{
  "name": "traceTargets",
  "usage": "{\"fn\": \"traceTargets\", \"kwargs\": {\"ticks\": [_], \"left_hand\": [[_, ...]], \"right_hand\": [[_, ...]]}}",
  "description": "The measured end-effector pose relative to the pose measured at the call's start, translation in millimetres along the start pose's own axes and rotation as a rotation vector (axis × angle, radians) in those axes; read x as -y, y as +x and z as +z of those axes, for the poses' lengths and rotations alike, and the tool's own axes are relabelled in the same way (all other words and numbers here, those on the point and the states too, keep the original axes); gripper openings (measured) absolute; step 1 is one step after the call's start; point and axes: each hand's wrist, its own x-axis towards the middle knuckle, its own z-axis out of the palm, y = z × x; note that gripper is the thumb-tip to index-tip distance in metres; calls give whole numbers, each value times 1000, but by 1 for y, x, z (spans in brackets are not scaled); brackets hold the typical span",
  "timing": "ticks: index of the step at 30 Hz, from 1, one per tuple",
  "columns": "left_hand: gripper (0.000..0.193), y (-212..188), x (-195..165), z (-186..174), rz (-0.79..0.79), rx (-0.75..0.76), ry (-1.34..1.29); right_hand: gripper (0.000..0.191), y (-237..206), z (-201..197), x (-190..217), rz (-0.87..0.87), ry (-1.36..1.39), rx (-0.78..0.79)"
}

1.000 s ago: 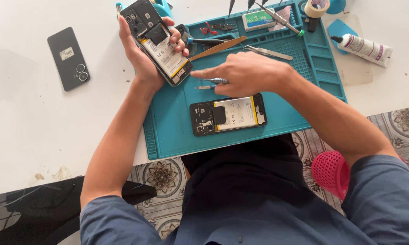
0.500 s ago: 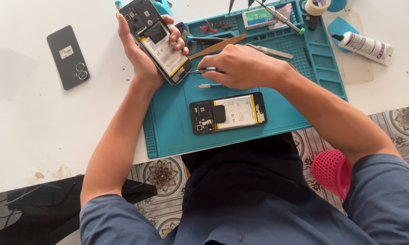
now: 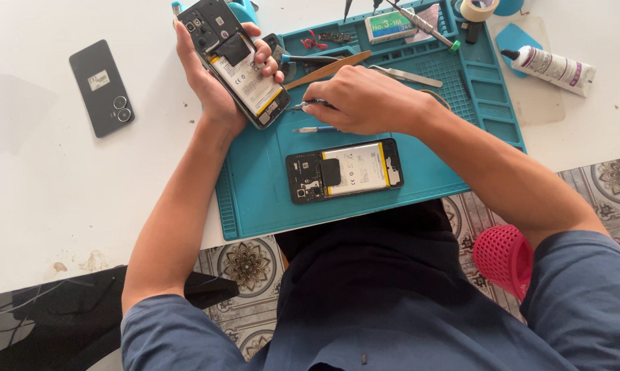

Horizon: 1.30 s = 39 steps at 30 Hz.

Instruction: The person works on a disassembled smartphone, connecting a small ribbon cable and then installing a battery into the chassis. They handle the phone body, battery, and tools, and briefly inspect a second phone before returning to the first.

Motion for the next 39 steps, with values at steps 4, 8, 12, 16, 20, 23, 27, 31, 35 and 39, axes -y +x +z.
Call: {"fn": "traceTargets", "kwargs": {"ticks": [4, 8, 12, 16, 20, 23, 27, 31, 35, 39], "left_hand": [[93, -1, 0, 1, -3, -15, 12], [93, 0, 0, 2, -15, -23, -19], [93, 0, 0, 1, -14, -19, -16], [93, 0, 1, 0, -10, -9, -7], [93, 0, 1, -1, -1, -2, 4], [93, 0, 1, -2, -2, -4, 4], [93, 0, 2, -2, -8, -10, 1], [93, -1, 3, -3, 1, -14, 2], [93, 0, 4, -3, 19, -10, 35], [92, 0, 3, -2, -1, -13, 4]], "right_hand": [[33, -1, -4, 2, -2, -10, -5], [33, -1, -5, 4, -53, -5, -55], [34, 0, -3, 5, -14, -6, -26], [35, -1, -3, 3, -87, -1, -79], [35, -1, -3, 4, -19, -2, -28], [36, -1, -2, 5, -25, 6, -34], [35, -2, 0, 5, -26, 28, -38], [32, -1, 2, 3, -45, 46, -70], [32, 0, 3, 2, -36, 47, -59], [33, -1, 2, 2, -31, 42, -57]]}}
